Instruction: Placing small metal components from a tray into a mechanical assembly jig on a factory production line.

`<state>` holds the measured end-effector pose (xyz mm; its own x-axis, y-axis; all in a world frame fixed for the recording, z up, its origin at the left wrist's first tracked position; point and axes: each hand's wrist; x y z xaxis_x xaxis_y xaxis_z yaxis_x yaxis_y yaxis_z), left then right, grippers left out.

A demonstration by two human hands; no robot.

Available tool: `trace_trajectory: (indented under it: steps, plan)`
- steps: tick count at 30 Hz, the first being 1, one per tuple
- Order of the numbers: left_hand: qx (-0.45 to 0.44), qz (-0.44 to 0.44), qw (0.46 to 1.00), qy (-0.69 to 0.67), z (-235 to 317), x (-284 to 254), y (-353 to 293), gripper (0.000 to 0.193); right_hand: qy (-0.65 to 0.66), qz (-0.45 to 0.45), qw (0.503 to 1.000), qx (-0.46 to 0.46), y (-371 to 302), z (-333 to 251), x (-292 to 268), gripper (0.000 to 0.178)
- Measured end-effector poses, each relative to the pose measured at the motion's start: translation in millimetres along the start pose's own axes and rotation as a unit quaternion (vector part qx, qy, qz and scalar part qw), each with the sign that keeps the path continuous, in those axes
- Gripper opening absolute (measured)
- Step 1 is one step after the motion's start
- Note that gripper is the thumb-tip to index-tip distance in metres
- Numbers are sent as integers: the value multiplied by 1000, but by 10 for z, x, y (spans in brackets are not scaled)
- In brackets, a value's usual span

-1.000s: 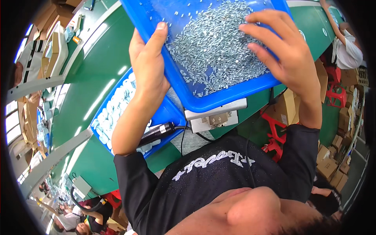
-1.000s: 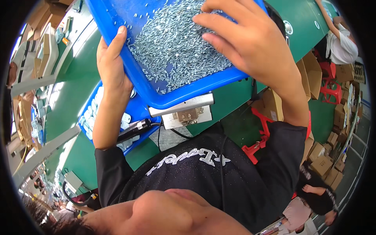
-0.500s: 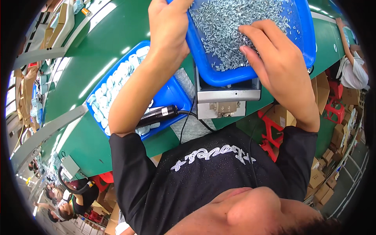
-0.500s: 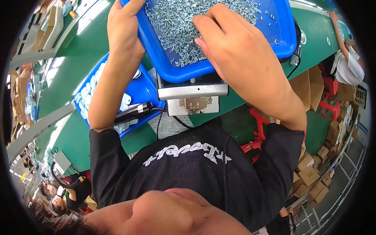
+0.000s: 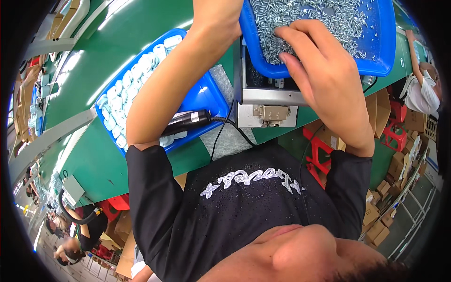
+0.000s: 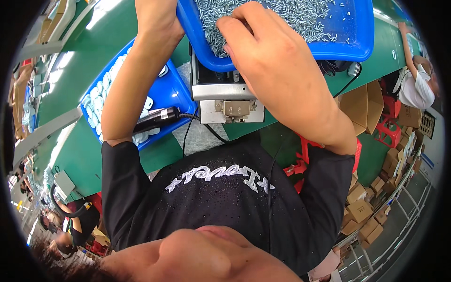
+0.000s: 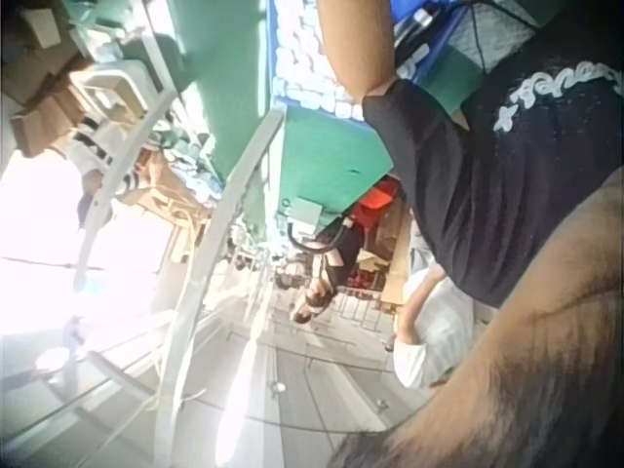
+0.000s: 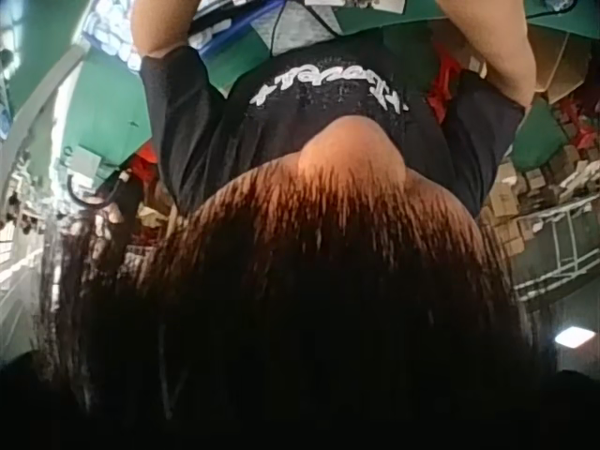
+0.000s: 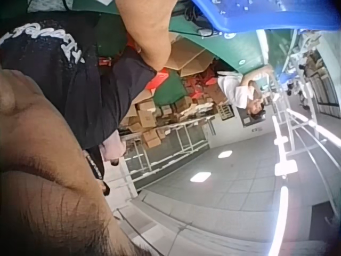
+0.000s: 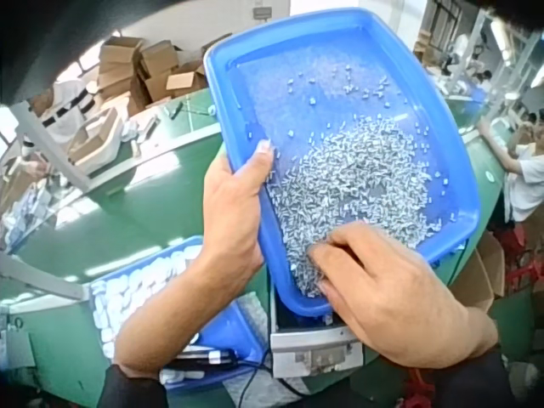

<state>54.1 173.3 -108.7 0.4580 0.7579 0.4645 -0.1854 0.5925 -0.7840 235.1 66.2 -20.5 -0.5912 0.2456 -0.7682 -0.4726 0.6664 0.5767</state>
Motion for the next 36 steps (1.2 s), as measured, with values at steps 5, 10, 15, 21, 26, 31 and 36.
trace_trajectory:
  steps: [5, 10, 15, 21, 26, 31, 36]
  plan:
    - [-3, -25, 1000, -12, -48, -30, 107, 25, 44, 38, 997, -42, 9, -67, 24, 34]
    - [-8, -52, 998, -22, -80, -59, 200, 25, 55, 38, 997, -45, -64, -46, 46, 37]
    - [-13, -79, 996, -31, -104, -54, 309, 25, 24, 3, 999, -41, -24, -138, -9, 39]
    - [-17, -124, 991, -39, -97, -86, 370, 25, 34, 18, 999, -6, -84, -206, 0, 39]
    - [-26, -159, 986, -45, -98, -106, 402, 25, 95, 42, 994, -47, -10, -38, 1, 38]
    - [-27, -184, 981, -57, -51, -173, 454, 25, 52, -23, 998, 24, 35, -104, -31, 34]
    - [-26, -207, 976, -68, -128, -188, 499, 26, 67, 2, 998, 4, 27, -121, 28, 31]
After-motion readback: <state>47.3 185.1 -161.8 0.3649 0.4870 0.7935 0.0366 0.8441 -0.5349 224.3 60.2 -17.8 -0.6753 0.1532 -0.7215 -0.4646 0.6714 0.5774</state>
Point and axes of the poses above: each hand's wrist, its own y-axis towards the middle knuckle, its own x-axis out of the palm, z = x × y, and after that the axes turned 14 degrees about z, right-handed
